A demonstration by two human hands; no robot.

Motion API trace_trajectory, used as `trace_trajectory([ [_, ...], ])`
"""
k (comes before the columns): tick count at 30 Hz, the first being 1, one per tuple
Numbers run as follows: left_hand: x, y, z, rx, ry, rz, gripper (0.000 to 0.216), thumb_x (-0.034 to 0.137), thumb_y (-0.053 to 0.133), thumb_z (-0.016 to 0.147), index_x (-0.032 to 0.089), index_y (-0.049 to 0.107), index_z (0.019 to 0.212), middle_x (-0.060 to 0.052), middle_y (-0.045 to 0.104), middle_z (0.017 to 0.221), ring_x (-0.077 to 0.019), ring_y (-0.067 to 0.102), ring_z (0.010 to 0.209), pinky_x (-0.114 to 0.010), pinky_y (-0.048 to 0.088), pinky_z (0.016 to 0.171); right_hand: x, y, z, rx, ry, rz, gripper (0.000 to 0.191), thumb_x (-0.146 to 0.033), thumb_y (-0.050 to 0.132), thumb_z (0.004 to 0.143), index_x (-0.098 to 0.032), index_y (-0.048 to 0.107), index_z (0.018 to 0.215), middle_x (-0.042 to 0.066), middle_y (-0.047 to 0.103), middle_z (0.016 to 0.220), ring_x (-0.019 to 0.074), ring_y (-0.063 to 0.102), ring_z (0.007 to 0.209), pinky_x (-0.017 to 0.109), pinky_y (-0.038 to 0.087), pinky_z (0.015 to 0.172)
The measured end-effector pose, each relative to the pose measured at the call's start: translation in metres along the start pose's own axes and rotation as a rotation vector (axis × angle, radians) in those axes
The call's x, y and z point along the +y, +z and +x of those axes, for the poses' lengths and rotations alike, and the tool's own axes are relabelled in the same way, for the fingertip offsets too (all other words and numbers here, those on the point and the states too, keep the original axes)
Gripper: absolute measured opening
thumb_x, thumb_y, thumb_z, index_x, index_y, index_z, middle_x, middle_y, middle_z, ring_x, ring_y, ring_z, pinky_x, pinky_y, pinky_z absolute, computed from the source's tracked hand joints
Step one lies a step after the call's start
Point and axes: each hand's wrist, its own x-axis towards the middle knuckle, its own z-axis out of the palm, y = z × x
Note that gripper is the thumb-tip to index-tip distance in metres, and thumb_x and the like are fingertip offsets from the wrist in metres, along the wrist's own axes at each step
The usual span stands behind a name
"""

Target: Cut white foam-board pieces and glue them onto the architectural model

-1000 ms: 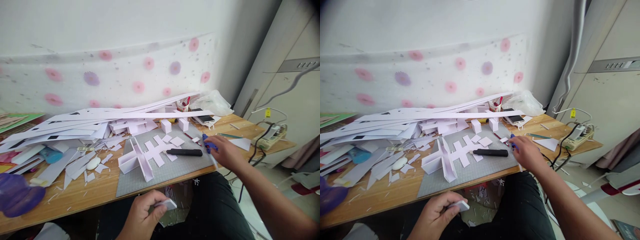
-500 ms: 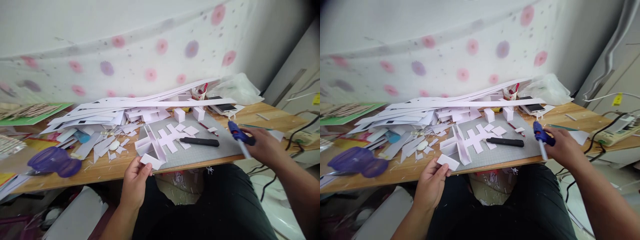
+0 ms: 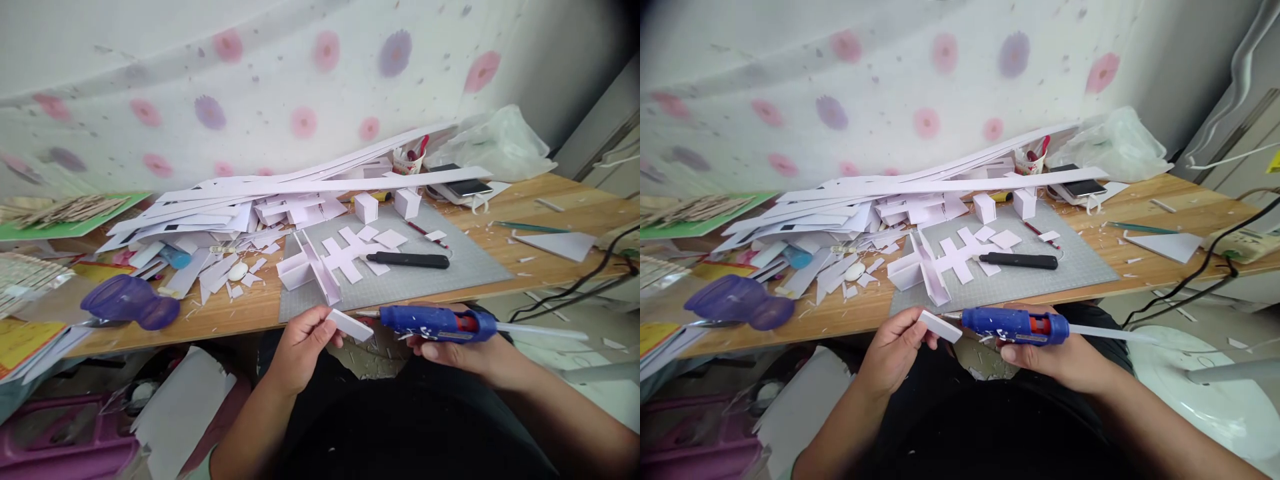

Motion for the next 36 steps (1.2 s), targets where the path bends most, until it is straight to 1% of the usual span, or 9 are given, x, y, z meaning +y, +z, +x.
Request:
trace_trajectory([
  [4, -0.003, -0.001, -0.003, 0.031, 0.01, -0.064, 0.024, 0.037, 0.067, 0.082, 0.013, 0.067, 0.082, -0.002, 0.061, 0.065, -0.0119, 0.054, 0.06, -0.024, 0.044, 0.061, 0.009, -0.002, 0.001, 0.049, 0.015, -0.048, 0.04, -0.047, 0.077, 0.066, -0.02, 0.07, 0.095, 0.006, 0.071, 0.078, 0.0226, 0.068, 0.071, 0.034, 0.058, 0.066],
  [8, -0.005, -0.002, -0.004, 0.016, 0.005, -0.085, 0.022, 0.034, 0.066, 0.082, 0.013, 0.069, 0.082, -0.003, 0.062, 0.066, -0.014, 0.056, 0.063, -0.026, 0.045, 0.063, 0.016, 0.004, 0.001, 0.062, 0.012, -0.111, 0.035, -0.049, 0.075, 0.065, -0.023, 0.069, 0.088, 0.004, 0.069, 0.075, 0.0226, 0.066, 0.067, 0.036, 0.058, 0.062],
  [12, -0.006, -0.004, -0.004, 0.004, 0.014, -0.07, 0.025, 0.037, 0.065, 0.082, 0.013, 0.07, 0.08, -0.004, 0.063, 0.066, -0.0153, 0.057, 0.064, -0.027, 0.045, 0.064, 0.019, 0.007, 0.002, 0.111, 0.011, -0.101, 0.041, -0.048, 0.076, 0.064, -0.023, 0.069, 0.096, 0.006, 0.069, 0.081, 0.0234, 0.067, 0.071, 0.037, 0.058, 0.066],
  [18, -0.01, -0.003, -0.005, 0.005, 0.007, -0.134, 0.028, 0.04, 0.064, 0.083, 0.012, 0.071, 0.082, -0.005, 0.066, 0.071, -0.0158, 0.06, 0.064, -0.028, 0.047, 0.064, 0.024, 0.009, 0.005, 0.087, 0.013, -0.082, 0.045, -0.048, 0.077, 0.063, -0.023, 0.067, 0.099, 0.004, 0.068, 0.077, 0.0229, 0.066, 0.068, 0.036, 0.058, 0.063],
  [23, -0.011, -0.002, -0.006, -0.002, 0.002, -0.169, 0.029, 0.04, 0.065, 0.083, 0.012, 0.071, 0.082, -0.006, 0.068, 0.07, -0.0164, 0.062, 0.063, -0.028, 0.048, 0.063, 0.033, 0.015, 0.003, 0.179, 0.027, -0.009, 0.053, -0.047, 0.078, 0.063, -0.023, 0.063, 0.109, 0.003, 0.069, 0.079, 0.0227, 0.067, 0.072, 0.038, 0.058, 0.07],
  [26, -0.012, -0.001, -0.007, 0.014, 0.0, -0.186, 0.026, 0.039, 0.067, 0.081, 0.013, 0.069, 0.085, -0.005, 0.068, 0.071, -0.0156, 0.063, 0.062, -0.027, 0.049, 0.062, 0.031, 0.016, 0.004, 0.145, 0.015, -0.065, 0.051, -0.051, 0.077, 0.063, -0.022, 0.066, 0.105, 0.004, 0.069, 0.077, 0.0229, 0.067, 0.068, 0.037, 0.058, 0.065],
  [30, -0.014, -0.003, -0.007, 0.014, 0.014, -0.181, 0.023, 0.037, 0.065, 0.084, 0.015, 0.066, 0.086, -0.002, 0.068, 0.07, -0.0141, 0.064, 0.061, -0.025, 0.049, 0.06, 0.02, 0.013, 0.007, 0.106, -0.024, -0.134, 0.039, -0.049, 0.076, 0.064, -0.022, 0.07, 0.092, 0.006, 0.07, 0.081, 0.0235, 0.067, 0.07, 0.035, 0.058, 0.062],
  [33, -0.016, -0.005, -0.008, 0.003, 0.025, -0.136, 0.024, 0.038, 0.062, 0.087, 0.014, 0.064, 0.085, -0.002, 0.067, 0.07, -0.0143, 0.064, 0.062, -0.025, 0.049, 0.061, 0.012, 0.013, 0.01, 0.031, -0.045, -0.175, 0.029, -0.046, 0.073, 0.068, -0.022, 0.071, 0.084, 0.005, 0.069, 0.076, 0.0227, 0.066, 0.067, 0.033, 0.057, 0.059],
  [36, -0.016, -0.007, -0.007, 0.005, 0.039, -0.093, 0.024, 0.037, 0.061, 0.088, 0.014, 0.064, 0.084, -0.002, 0.067, 0.069, -0.0135, 0.064, 0.062, -0.024, 0.049, 0.062, 0.007, 0.013, 0.011, -0.04, -0.056, -0.197, 0.026, -0.042, 0.071, 0.071, -0.02, 0.071, 0.085, 0.005, 0.068, 0.073, 0.022, 0.064, 0.066, 0.031, 0.055, 0.058],
])
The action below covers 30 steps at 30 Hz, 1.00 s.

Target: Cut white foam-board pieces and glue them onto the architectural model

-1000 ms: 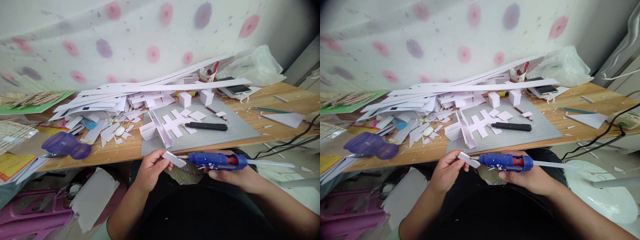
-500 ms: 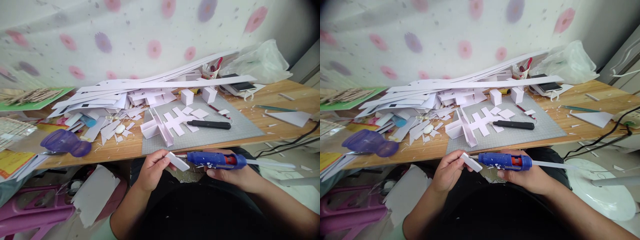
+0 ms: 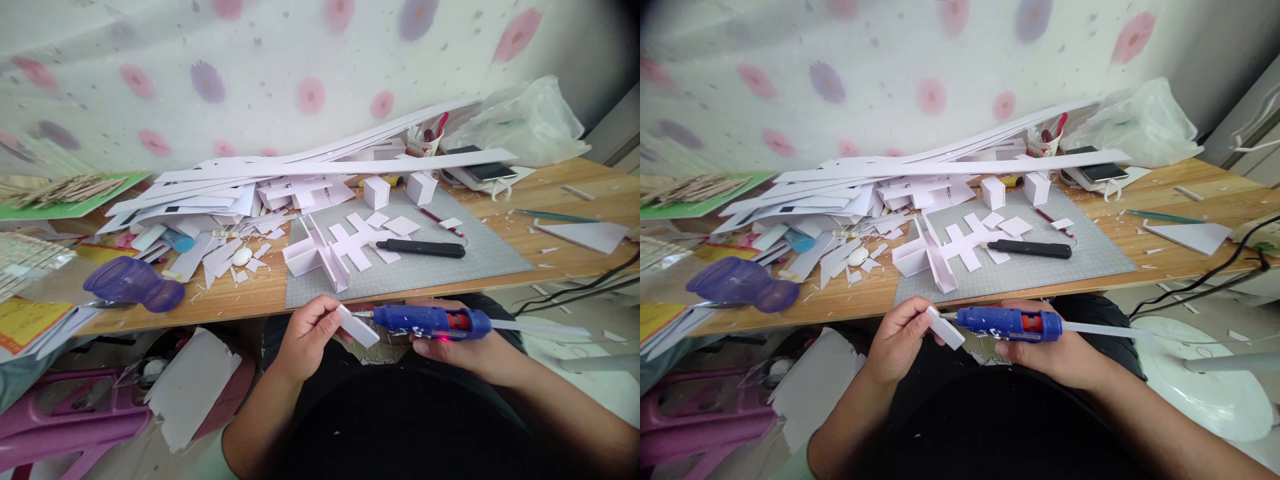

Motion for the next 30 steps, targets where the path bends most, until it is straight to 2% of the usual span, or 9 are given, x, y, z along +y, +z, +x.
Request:
trace_trajectory([
  [3, 0.0, -0.002, 0.0, -0.001, 0.024, 0.027, 0.022, 0.035, 0.059, 0.089, 0.015, 0.065, 0.084, -0.001, 0.067, 0.069, -0.0123, 0.064, 0.062, -0.023, 0.049, 0.062, -0.002, 0.0, 0.0, -0.017, -0.013, 0.008, 0.029, -0.041, 0.069, 0.074, -0.02, 0.071, 0.093, 0.004, 0.067, 0.074, 0.0207, 0.063, 0.066, 0.029, 0.054, 0.058],
  [8, 0.0, -0.005, 0.001, 0.013, 0.057, 0.045, 0.02, 0.034, 0.059, 0.09, 0.016, 0.065, 0.084, -0.001, 0.068, 0.07, -0.0121, 0.064, 0.062, -0.022, 0.049, 0.062, -0.001, -0.001, 0.0, -0.026, -0.028, -0.021, 0.022, -0.041, 0.069, 0.074, -0.021, 0.07, 0.083, 0.003, 0.065, 0.071, 0.0186, 0.061, 0.063, 0.027, 0.053, 0.057],
  [15, -0.001, -0.01, 0.001, 0.032, 0.079, 0.056, 0.02, 0.034, 0.058, 0.09, 0.016, 0.066, 0.085, -0.001, 0.069, 0.07, -0.0123, 0.064, 0.062, -0.023, 0.049, 0.062, 0.011, 0.001, -0.003, 0.069, 0.011, 0.048, 0.031, -0.042, 0.074, 0.068, -0.02, 0.071, 0.088, 0.005, 0.069, 0.075, 0.02, 0.064, 0.064, 0.029, 0.056, 0.057],
  [20, -0.001, -0.013, 0.001, 0.055, 0.087, 0.068, 0.02, 0.034, 0.058, 0.09, 0.017, 0.066, 0.085, -0.001, 0.068, 0.07, -0.0124, 0.063, 0.063, -0.023, 0.049, 0.063, 0.007, -0.001, -0.003, 0.05, -0.031, 0.011, 0.027, -0.037, 0.073, 0.069, -0.02, 0.072, 0.089, 0.006, 0.07, 0.079, 0.0212, 0.066, 0.067, 0.03, 0.056, 0.059],
  [24, -0.001, -0.016, 0.0, 0.087, 0.072, 0.043, 0.02, 0.035, 0.06, 0.089, 0.017, 0.066, 0.084, 0.0, 0.068, 0.07, -0.0122, 0.063, 0.062, -0.023, 0.049, 0.062, 0.004, -0.003, -0.002, 0.006, -0.049, -0.05, 0.017, -0.035, 0.072, 0.07, -0.02, 0.071, 0.078, 0.006, 0.069, 0.072, 0.0213, 0.065, 0.064, 0.029, 0.055, 0.056],
  [28, 0.0, -0.016, 0.0, 0.124, 0.053, -0.005, 0.021, 0.035, 0.063, 0.087, 0.015, 0.067, 0.083, -0.001, 0.068, 0.068, -0.0122, 0.063, 0.06, -0.022, 0.05, 0.061, 0.008, -0.003, -0.004, 0.084, -0.036, -0.043, 0.021, -0.035, 0.074, 0.066, -0.02, 0.072, 0.081, 0.005, 0.07, 0.076, 0.0217, 0.066, 0.066, 0.03, 0.057, 0.059],
  [30, 0.002, -0.014, 0.001, 0.145, 0.048, -0.057, 0.021, 0.035, 0.065, 0.085, 0.015, 0.067, 0.082, -0.001, 0.068, 0.067, -0.0122, 0.064, 0.059, -0.022, 0.05, 0.06, 0.01, -0.003, -0.004, 0.08, -0.031, -0.042, 0.023, -0.036, 0.075, 0.067, -0.02, 0.072, 0.083, 0.005, 0.07, 0.075, 0.0211, 0.066, 0.065, 0.03, 0.057, 0.059],
])
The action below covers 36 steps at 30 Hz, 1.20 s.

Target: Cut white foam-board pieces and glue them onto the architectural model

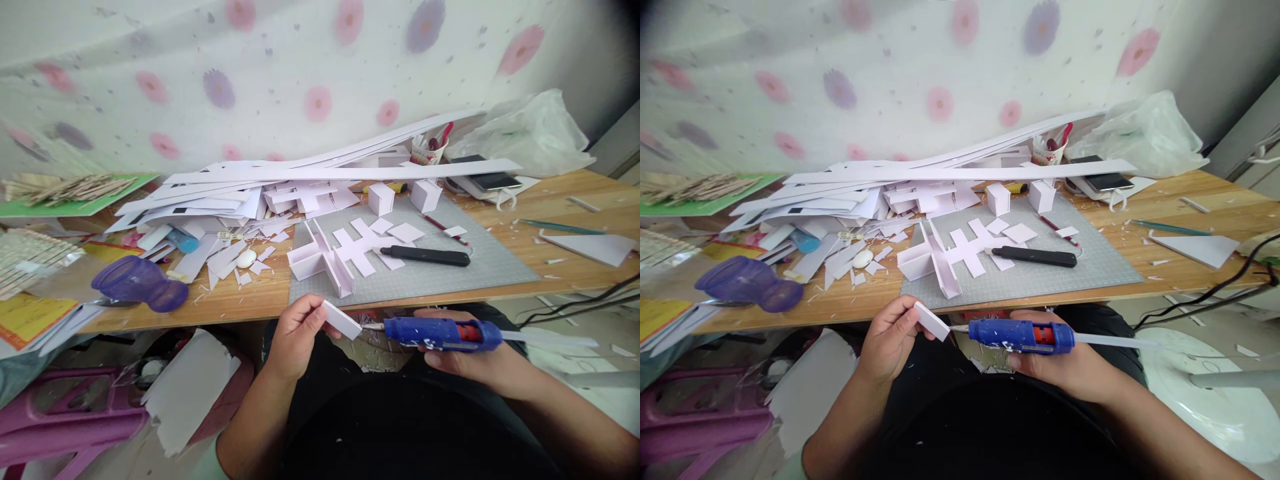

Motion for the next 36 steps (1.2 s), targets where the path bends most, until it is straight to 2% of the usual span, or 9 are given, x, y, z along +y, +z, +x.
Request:
trace_trajectory([
  [7, 0.002, 0.014, 0.001, -0.004, -0.122, -0.26, 0.023, 0.034, 0.072, 0.079, 0.012, 0.065, 0.075, -0.005, 0.072, 0.066, -0.0124, 0.067, 0.056, -0.02, 0.054, 0.057, 0.006, -0.003, -0.001, 0.001, -0.017, 0.067, 0.02, -0.037, 0.077, 0.066, -0.021, 0.072, 0.077, 0.005, 0.07, 0.074, 0.0217, 0.065, 0.066, 0.031, 0.057, 0.06],
  [10, -0.003, 0.018, 0.001, -0.016, -0.166, -0.339, 0.023, 0.033, 0.073, 0.078, 0.012, 0.064, 0.074, -0.005, 0.073, 0.066, -0.0125, 0.068, 0.055, -0.02, 0.055, 0.055, 0.012, -0.001, -0.005, 0.102, 0.047, 0.151, 0.025, -0.037, 0.079, 0.064, -0.023, 0.071, 0.083, 0.005, 0.071, 0.078, 0.0222, 0.066, 0.07, 0.033, 0.057, 0.063],
  [13, -0.007, 0.02, 0.001, -0.022, -0.188, -0.393, 0.021, 0.031, 0.073, 0.077, 0.012, 0.063, 0.074, -0.006, 0.074, 0.067, -0.0123, 0.068, 0.054, -0.02, 0.056, 0.054, 0.018, 0.002, -0.008, 0.19, 0.114, 0.211, 0.041, -0.041, 0.081, 0.062, -0.023, 0.07, 0.097, 0.005, 0.071, 0.08, 0.0221, 0.066, 0.071, 0.035, 0.057, 0.065],
  [16, -0.008, 0.022, 0.001, -0.022, -0.198, -0.424, 0.021, 0.03, 0.073, 0.077, 0.012, 0.063, 0.073, -0.006, 0.074, 0.067, -0.0121, 0.068, 0.053, -0.02, 0.056, 0.054, 0.021, 0.001, -0.008, 0.148, 0.094, 0.199, 0.044, -0.044, 0.08, 0.063, -0.022, 0.07, 0.1, 0.005, 0.07, 0.078, 0.0226, 0.066, 0.07, 0.035, 0.058, 0.064],
  [27, -0.008, 0.023, 0.0, -0.005, -0.203, -0.47, 0.021, 0.028, 0.075, 0.076, 0.013, 0.061, 0.072, -0.006, 0.073, 0.065, -0.0125, 0.067, 0.054, -0.021, 0.056, 0.053, -0.003, -0.003, -0.002, -0.002, -0.041, 0.076, 0.018, -0.038, 0.073, 0.072, -0.022, 0.07, 0.078, 0.004, 0.068, 0.071, 0.0221, 0.063, 0.066, 0.031, 0.053, 0.058],
  [36, -0.008, 0.023, 0.001, 0.009, -0.22, -0.473, 0.023, 0.03, 0.075, 0.074, 0.013, 0.06, 0.073, -0.005, 0.072, 0.064, -0.0123, 0.066, 0.053, -0.022, 0.056, 0.053, -0.008, -0.004, 0.0, -0.024, -0.041, 0.042, 0.018, -0.039, 0.072, 0.072, -0.021, 0.07, 0.076, 0.004, 0.066, 0.069, 0.0221, 0.063, 0.065, 0.031, 0.052, 0.057],
])
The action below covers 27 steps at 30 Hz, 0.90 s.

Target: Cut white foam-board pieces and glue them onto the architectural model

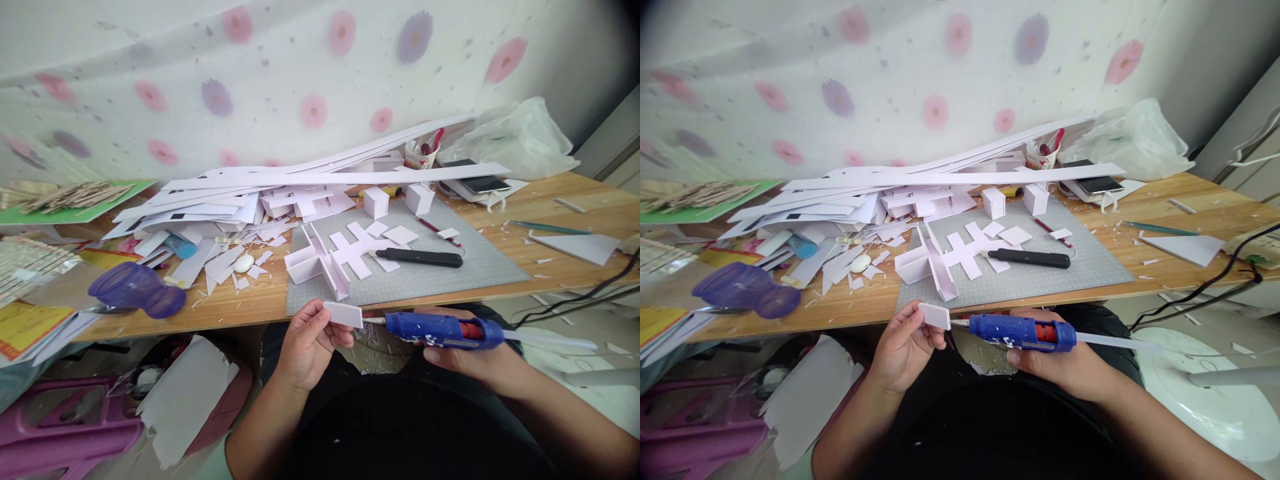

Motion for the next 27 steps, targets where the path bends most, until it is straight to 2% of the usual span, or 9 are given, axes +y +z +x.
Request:
trace_trajectory([
  [6, -0.004, -0.001, 0.001, 0.023, 0.005, 0.04, 0.026, 0.031, 0.077, 0.072, 0.015, 0.057, 0.068, -0.001, 0.066, 0.058, -0.0116, 0.061, 0.054, -0.023, 0.052, 0.055, 0.008, -0.002, -0.002, 0.049, 0.019, 0.079, 0.025, -0.039, 0.074, 0.071, -0.021, 0.073, 0.089, 0.005, 0.071, 0.076, 0.0226, 0.066, 0.069, 0.03, 0.054, 0.061],
  [12, -0.005, 0.0, 0.002, 0.036, 0.024, 0.069, 0.03, 0.032, 0.077, 0.071, 0.016, 0.053, 0.064, 0.002, 0.059, 0.054, -0.0104, 0.054, 0.053, -0.023, 0.047, 0.057, 0.01, -0.003, -0.001, 0.084, 0.027, 0.114, 0.026, -0.038, 0.076, 0.07, -0.022, 0.073, 0.09, 0.005, 0.071, 0.075, 0.0213, 0.066, 0.067, 0.028, 0.055, 0.059],
  [18, -0.006, 0.0, 0.003, 0.03, 0.016, 0.088, 0.031, 0.033, 0.077, 0.071, 0.016, 0.052, 0.063, 0.002, 0.058, 0.054, -0.0111, 0.053, 0.054, -0.025, 0.045, 0.058, 0.005, -0.003, 0.004, 0.074, 0.019, 0.16, 0.031, -0.036, 0.075, 0.072, -0.021, 0.074, 0.099, 0.007, 0.074, 0.084, 0.0225, 0.069, 0.075, 0.03, 0.058, 0.068],
  [27, -0.007, -0.002, 0.004, 0.029, 0.011, 0.102, 0.032, 0.035, 0.077, 0.071, 0.016, 0.052, 0.063, 0.002, 0.057, 0.054, -0.0115, 0.054, 0.054, -0.026, 0.045, 0.059, 0.008, -0.001, 0.005, 0.111, 0.052, 0.174, 0.039, -0.039, 0.077, 0.07, -0.021, 0.073, 0.104, 0.009, 0.076, 0.087, 0.0251, 0.071, 0.078, 0.034, 0.06, 0.071],
])
